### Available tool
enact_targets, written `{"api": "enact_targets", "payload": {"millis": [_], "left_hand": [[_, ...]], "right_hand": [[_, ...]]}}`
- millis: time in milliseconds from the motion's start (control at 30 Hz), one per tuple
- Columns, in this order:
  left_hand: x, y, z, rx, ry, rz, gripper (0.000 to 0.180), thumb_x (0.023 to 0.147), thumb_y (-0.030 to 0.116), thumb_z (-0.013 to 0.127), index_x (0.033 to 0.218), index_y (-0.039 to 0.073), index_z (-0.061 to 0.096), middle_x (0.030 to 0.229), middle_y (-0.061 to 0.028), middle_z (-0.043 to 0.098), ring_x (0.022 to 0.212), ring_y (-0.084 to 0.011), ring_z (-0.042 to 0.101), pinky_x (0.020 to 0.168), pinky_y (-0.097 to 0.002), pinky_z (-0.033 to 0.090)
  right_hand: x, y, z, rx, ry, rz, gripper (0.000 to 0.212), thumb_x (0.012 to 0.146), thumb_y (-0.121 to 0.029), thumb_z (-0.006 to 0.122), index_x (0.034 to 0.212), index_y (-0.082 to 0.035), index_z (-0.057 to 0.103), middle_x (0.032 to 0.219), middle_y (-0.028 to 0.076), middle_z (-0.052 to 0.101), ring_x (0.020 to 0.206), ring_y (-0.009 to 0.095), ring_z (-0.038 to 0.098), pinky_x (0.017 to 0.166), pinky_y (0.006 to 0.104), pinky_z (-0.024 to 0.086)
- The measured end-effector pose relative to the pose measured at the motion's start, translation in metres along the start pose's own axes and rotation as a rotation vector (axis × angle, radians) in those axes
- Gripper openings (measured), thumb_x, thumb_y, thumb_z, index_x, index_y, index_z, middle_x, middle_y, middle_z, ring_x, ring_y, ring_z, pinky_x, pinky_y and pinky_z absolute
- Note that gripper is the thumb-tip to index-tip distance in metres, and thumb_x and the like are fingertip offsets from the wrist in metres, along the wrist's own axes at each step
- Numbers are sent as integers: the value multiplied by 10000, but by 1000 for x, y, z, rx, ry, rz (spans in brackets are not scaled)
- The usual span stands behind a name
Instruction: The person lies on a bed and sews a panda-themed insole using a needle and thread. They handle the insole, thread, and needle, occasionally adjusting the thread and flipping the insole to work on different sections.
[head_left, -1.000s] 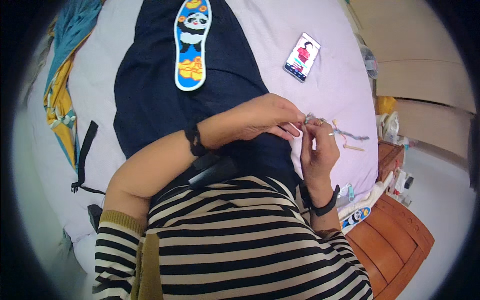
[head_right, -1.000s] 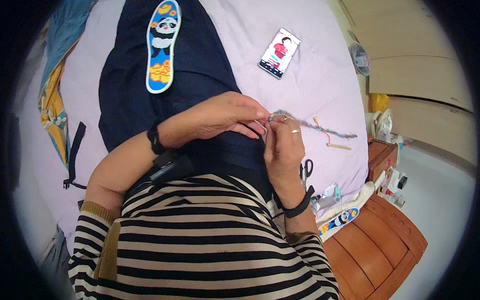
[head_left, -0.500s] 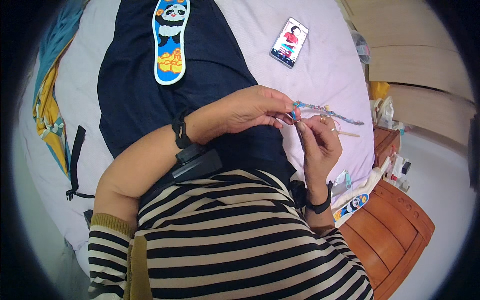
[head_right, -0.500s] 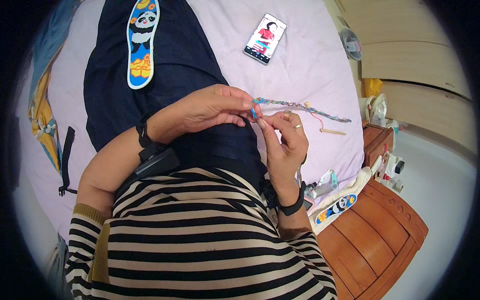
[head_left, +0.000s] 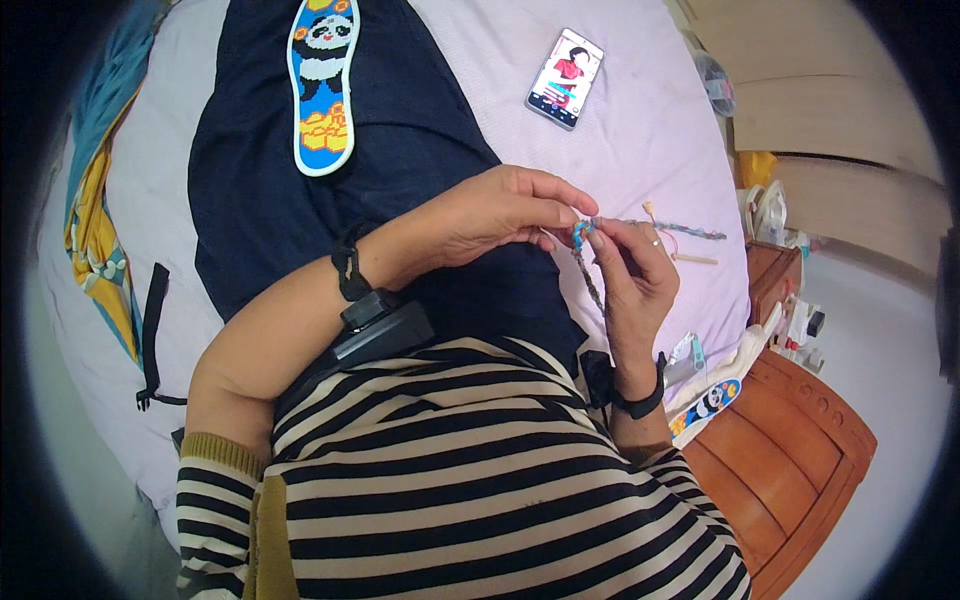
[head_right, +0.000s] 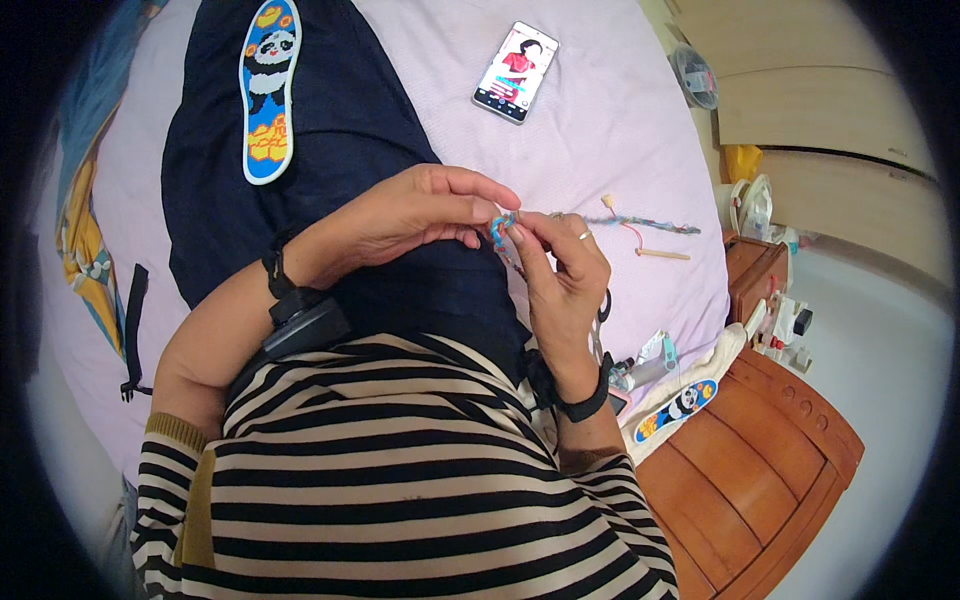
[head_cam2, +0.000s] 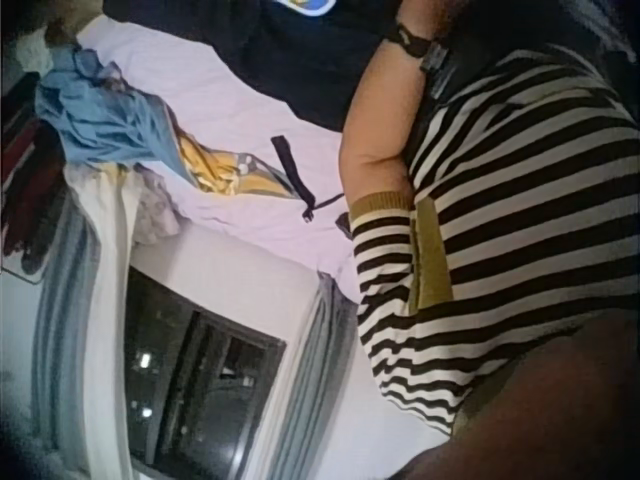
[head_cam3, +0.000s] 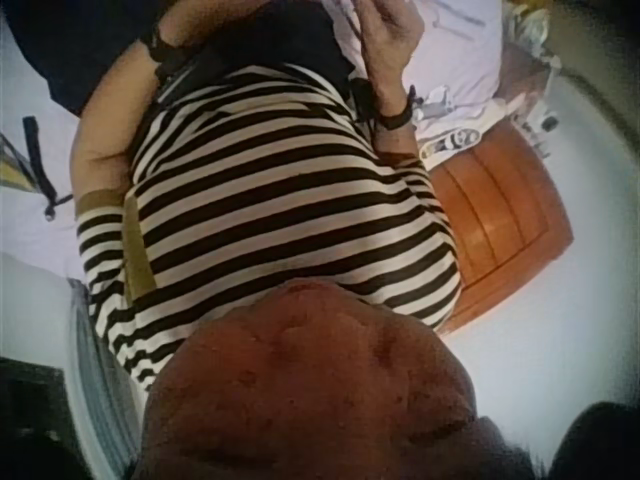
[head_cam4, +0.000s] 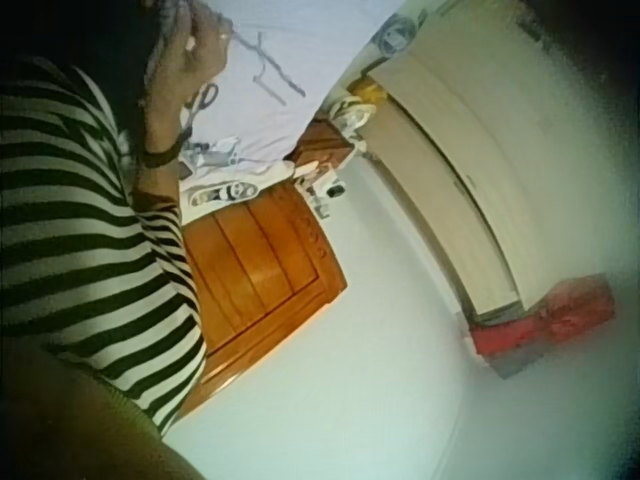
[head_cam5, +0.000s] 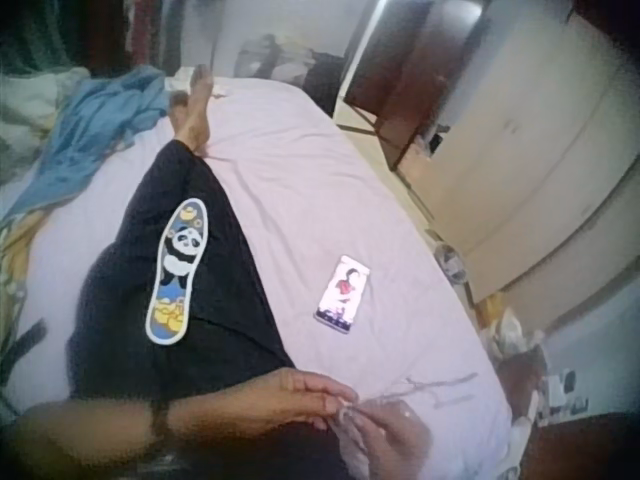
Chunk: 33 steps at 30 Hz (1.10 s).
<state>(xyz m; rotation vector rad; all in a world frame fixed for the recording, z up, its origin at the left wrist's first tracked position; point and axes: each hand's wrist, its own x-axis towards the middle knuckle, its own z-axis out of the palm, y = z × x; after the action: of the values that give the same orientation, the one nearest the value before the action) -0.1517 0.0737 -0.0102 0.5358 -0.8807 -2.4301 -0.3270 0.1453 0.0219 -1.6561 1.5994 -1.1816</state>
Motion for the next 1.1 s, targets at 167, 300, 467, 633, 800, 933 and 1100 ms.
{"api": "enact_targets", "payload": {"millis": [167,300,467,633,800,933,1100], "left_hand": [[1,-3,2,8,-2,6,304,874,106,584,1153,-2,532,985,-84,613,870,-102,587,788,-218,490],[3,-7,-2,-41,0,23,301,864,84,590,1141,-20,534,961,-100,613,848,-111,593,787,-219,497],[3,-1,3,-107,164,15,271,854,41,580,1110,-47,562,916,-102,619,785,-110,599,743,-206,506],[2,-1,-3,198,164,12,284,823,37,595,1092,-52,580,874,-90,631,741,-110,601,714,-211,499],[2,4,0,540,-1,-88,296,799,82,623,1074,-17,580,985,-98,622,815,-95,585,729,-201,463],[4,-5,5,416,4,228,321,803,98,631,1090,8,517,1127,-110,550,901,-71,536,782,-194,428],[10,-9,5,278,-100,77,344,799,118,635,1094,10,495,961,-74,592,771,-70,540,690,-185,431]], "right_hand": [[0,0,6,262,11,203,113,796,-6,660,905,20,647,739,29,574,673,73,519,604,180,397],[-1,-4,9,352,30,317,102,803,-7,653,900,21,638,795,34,601,694,71,527,622,176,405],[-3,0,2,290,-133,219,80,800,-7,653,872,18,630,862,36,622,716,66,530,636,179,408],[1,-7,-10,499,-276,475,64,815,-17,633,867,11,609,868,73,626,687,79,529,574,177,395],[15,-1,-29,1205,-266,708,73,870,-61,576,867,9,556,869,117,574,563,55,402,485,162,338],[15,3,-31,1398,-271,876,90,886,-84,560,872,2,538,882,123,537,574,46,381,487,147,331],[7,4,-28,1348,-295,889,75,888,-71,550,869,-6,518,881,126,533,625,67,455,510,144,376]]}}
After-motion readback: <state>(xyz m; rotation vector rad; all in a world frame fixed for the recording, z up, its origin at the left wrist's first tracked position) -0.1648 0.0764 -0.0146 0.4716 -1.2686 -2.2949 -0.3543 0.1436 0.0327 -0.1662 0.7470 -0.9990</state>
